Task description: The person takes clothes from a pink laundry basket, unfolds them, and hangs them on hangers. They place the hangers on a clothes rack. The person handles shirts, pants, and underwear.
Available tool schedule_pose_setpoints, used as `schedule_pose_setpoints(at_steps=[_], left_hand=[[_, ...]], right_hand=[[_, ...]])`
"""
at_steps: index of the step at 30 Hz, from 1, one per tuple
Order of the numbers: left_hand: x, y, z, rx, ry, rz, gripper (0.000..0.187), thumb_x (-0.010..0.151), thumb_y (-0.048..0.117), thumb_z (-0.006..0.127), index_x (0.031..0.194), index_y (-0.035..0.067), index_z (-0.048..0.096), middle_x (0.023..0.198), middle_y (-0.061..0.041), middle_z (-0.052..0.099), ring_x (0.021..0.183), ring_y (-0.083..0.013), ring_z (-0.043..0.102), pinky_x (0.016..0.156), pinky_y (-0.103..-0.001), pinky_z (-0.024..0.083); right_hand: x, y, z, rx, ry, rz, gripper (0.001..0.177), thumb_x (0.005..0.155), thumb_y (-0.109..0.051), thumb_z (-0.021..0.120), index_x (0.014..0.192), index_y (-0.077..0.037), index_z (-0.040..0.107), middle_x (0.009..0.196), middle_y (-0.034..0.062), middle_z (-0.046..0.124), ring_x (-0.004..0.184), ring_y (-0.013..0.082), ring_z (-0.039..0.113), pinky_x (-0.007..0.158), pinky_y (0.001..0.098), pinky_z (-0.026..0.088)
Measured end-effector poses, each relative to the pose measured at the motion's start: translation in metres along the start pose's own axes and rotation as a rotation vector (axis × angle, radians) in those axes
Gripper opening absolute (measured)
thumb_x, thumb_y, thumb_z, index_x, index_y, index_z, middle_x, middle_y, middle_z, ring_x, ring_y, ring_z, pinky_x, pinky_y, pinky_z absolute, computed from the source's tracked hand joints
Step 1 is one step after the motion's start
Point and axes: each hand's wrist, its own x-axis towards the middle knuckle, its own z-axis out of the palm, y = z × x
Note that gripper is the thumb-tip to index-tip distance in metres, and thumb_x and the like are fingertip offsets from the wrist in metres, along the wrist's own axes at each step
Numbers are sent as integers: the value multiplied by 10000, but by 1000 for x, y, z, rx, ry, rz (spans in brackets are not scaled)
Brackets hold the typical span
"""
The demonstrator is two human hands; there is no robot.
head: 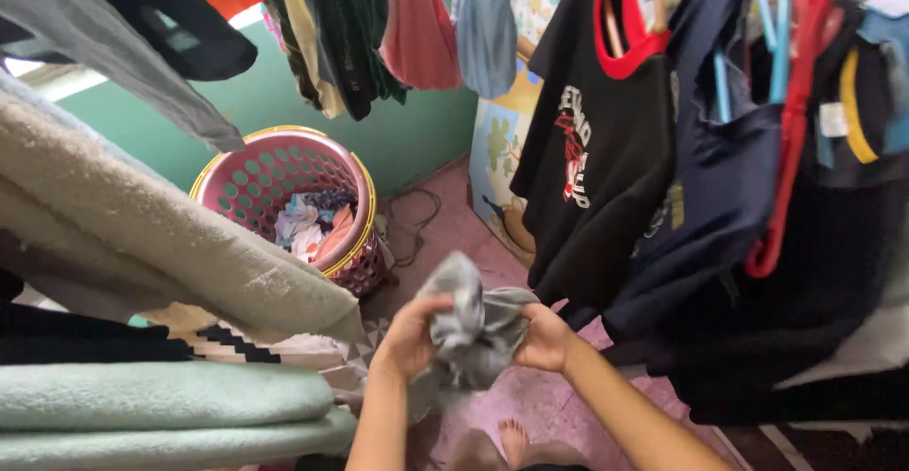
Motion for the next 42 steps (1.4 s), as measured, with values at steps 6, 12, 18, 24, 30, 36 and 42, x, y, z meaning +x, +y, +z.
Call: schedule_pose_setpoints(at_steps=[6,12,18,24,30,36,42], left_hand=[[21,-19,-27,623,332,-63,640,668,291,724,1261,89,596,1137,-173,616,1109,-367,541,967,-580,361],[-53,-1,53,124,42,-140,436,776,283,592,1132,43,667,1131,-203,660,1099,-384,610,1009,-585,415],[-42,9,57,-303,-83,-30,340,798,277,547,926,19,729,1048,-233,697,1028,-375,683,1012,-507,475],[-51,7,65,-272,-368,-166,526,917,402,489,1201,-5,665,1219,-242,636,1138,-389,614,1097,-538,361],[-68,32,29,-402,-209,-32,583,945,485,404,1063,-5,697,1085,-226,702,1057,-404,646,1065,-565,394],[-37,8,-13,-534,125,36,732,968,433,244,1527,-26,131,1593,-200,181,1436,-425,230,1175,-639,124],[-77,6,41,-413,73,526,506,1000,420,239,1370,121,413,1506,-125,414,1351,-232,431,1210,-395,212]], right_hand=[[-96,-97,66,958,-466,260,270,818,-236,501,812,-55,701,859,155,742,798,289,710,879,447,510],[-46,-47,52,956,5,112,267,733,-214,649,951,-62,678,908,146,732,840,304,695,840,454,550],[-100,-29,67,938,32,181,480,747,-458,654,1012,-58,682,959,167,720,899,349,690,828,628,499],[-137,-49,78,989,93,135,523,768,-573,646,1003,-109,705,991,130,724,940,327,688,854,623,485],[-115,-28,24,1334,154,-377,400,881,-404,567,1149,-129,684,1215,69,692,1192,273,598,1079,547,346],[-65,4,17,1152,250,-270,521,852,-274,575,1343,-114,512,1376,63,565,1266,263,509,1160,553,287],[-41,34,30,1005,383,-347,185,739,147,544,777,-27,594,875,104,616,924,326,655,949,472,514]])
